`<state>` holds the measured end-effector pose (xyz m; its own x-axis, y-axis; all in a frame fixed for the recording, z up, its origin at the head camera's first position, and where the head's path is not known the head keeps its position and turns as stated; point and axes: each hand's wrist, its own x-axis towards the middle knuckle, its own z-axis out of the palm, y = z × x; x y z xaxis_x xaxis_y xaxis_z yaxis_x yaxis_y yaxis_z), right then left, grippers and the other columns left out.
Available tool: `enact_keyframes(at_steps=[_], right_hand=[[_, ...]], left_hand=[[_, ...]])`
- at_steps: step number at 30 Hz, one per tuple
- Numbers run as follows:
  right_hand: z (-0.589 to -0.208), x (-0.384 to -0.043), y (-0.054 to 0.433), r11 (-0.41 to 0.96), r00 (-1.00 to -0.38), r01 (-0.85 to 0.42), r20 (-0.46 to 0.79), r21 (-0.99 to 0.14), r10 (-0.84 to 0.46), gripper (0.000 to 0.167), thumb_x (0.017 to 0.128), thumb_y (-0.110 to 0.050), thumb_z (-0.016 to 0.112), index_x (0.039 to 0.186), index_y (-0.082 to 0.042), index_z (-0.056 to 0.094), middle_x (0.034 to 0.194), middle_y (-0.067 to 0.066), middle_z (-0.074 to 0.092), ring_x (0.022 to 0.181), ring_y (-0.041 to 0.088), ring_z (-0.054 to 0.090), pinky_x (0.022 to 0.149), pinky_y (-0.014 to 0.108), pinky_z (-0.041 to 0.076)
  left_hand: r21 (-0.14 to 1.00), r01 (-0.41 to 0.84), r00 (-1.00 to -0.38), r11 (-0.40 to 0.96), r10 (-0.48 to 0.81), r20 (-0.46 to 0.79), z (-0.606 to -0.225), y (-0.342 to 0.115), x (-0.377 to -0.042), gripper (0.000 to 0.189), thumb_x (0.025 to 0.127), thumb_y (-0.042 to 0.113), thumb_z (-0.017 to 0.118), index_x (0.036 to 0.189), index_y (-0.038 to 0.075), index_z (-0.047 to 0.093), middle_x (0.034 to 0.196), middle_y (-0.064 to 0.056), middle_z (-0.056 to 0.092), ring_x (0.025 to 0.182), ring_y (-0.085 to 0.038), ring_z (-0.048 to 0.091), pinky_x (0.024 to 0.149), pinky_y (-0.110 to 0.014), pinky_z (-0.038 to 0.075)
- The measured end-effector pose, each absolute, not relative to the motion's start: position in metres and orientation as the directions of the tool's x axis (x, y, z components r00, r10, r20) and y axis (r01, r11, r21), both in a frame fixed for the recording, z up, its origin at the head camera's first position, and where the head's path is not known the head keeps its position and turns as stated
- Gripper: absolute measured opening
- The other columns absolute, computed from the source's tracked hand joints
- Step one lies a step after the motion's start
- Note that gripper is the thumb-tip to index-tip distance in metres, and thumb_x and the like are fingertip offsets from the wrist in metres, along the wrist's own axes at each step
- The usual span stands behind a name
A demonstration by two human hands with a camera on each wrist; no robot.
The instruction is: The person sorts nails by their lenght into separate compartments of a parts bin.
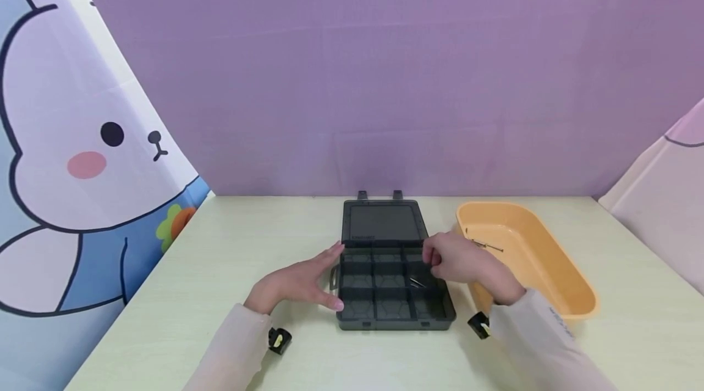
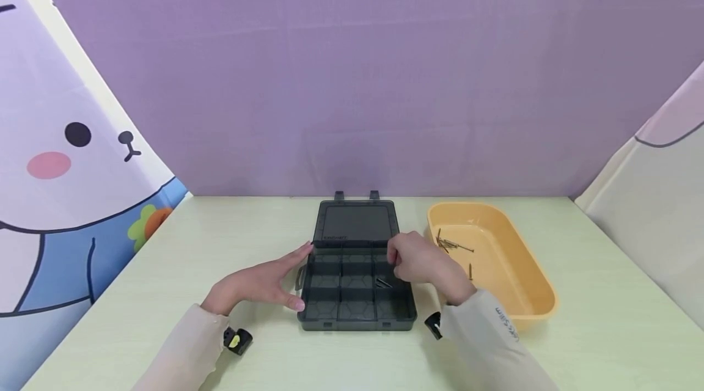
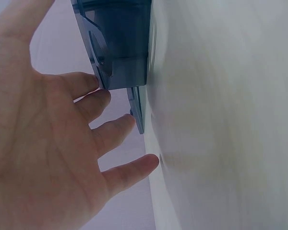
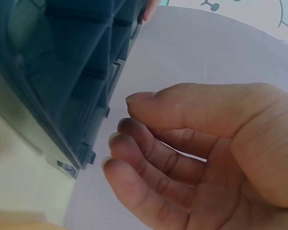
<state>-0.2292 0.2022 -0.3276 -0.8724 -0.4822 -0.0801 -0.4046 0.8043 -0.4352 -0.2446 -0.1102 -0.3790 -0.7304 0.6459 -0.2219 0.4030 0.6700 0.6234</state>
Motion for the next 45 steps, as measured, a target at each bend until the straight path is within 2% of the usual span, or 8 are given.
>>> enact_keyframes(at_steps=[8, 22, 33, 45], right_hand=[[-0.314, -0.229, 0.217, 0.794, -0.863, -0.441, -0.043, -0.418, -0.503, 0.014, 0.078, 0.005, 0.064, 0.084, -0.007, 0.065, 0.072, -0.001, 0.058, 0.065, 0.012, 0.049, 0.06, 0.025, 0.044], [-0.299, -0.244, 0.243, 0.825, -0.87, -0.423, -0.086, -0.375, -0.485, 0.011, 0.08, 0.003, 0.063, 0.087, -0.006, 0.064, 0.075, 0.001, 0.057, 0.067, 0.014, 0.049, 0.061, 0.027, 0.044], [-0.304, -0.259, 0.264, 0.834, -0.871, -0.425, -0.093, -0.352, -0.483, 0.013, 0.077, 0.004, 0.062, 0.089, -0.002, 0.063, 0.078, 0.004, 0.059, 0.068, 0.015, 0.051, 0.061, 0.029, 0.046], [-0.319, -0.274, 0.286, 0.831, -0.868, -0.441, -0.077, -0.339, -0.491, 0.013, 0.073, 0.005, 0.061, 0.083, -0.003, 0.064, 0.078, 0.004, 0.063, 0.067, 0.014, 0.053, 0.06, 0.029, 0.046]], left_hand=[[0.619, 0.401, -0.734, 0.675, 0.641, -0.223, -0.379, -0.11, -0.246, 0.114, 0.076, 0.053, 0.074, 0.154, 0.009, 0.003, 0.161, -0.01, -0.002, 0.147, -0.033, 0.006, 0.116, -0.053, 0.02], [0.62, 0.393, -0.739, 0.679, 0.635, -0.226, -0.379, -0.112, -0.248, 0.114, 0.076, 0.052, 0.074, 0.154, 0.009, 0.002, 0.161, -0.01, -0.002, 0.147, -0.032, 0.006, 0.116, -0.053, 0.02], [0.626, 0.4, -0.73, 0.669, 0.646, -0.224, -0.38, -0.113, -0.249, 0.115, 0.076, 0.053, 0.074, 0.154, 0.008, 0.002, 0.161, -0.012, -0.002, 0.147, -0.034, 0.006, 0.115, -0.054, 0.02], [0.625, 0.391, -0.739, 0.675, 0.636, -0.224, -0.383, -0.112, -0.248, 0.115, 0.076, 0.054, 0.074, 0.155, 0.012, 0.002, 0.162, -0.007, -0.002, 0.148, -0.031, 0.007, 0.115, -0.053, 0.022]])
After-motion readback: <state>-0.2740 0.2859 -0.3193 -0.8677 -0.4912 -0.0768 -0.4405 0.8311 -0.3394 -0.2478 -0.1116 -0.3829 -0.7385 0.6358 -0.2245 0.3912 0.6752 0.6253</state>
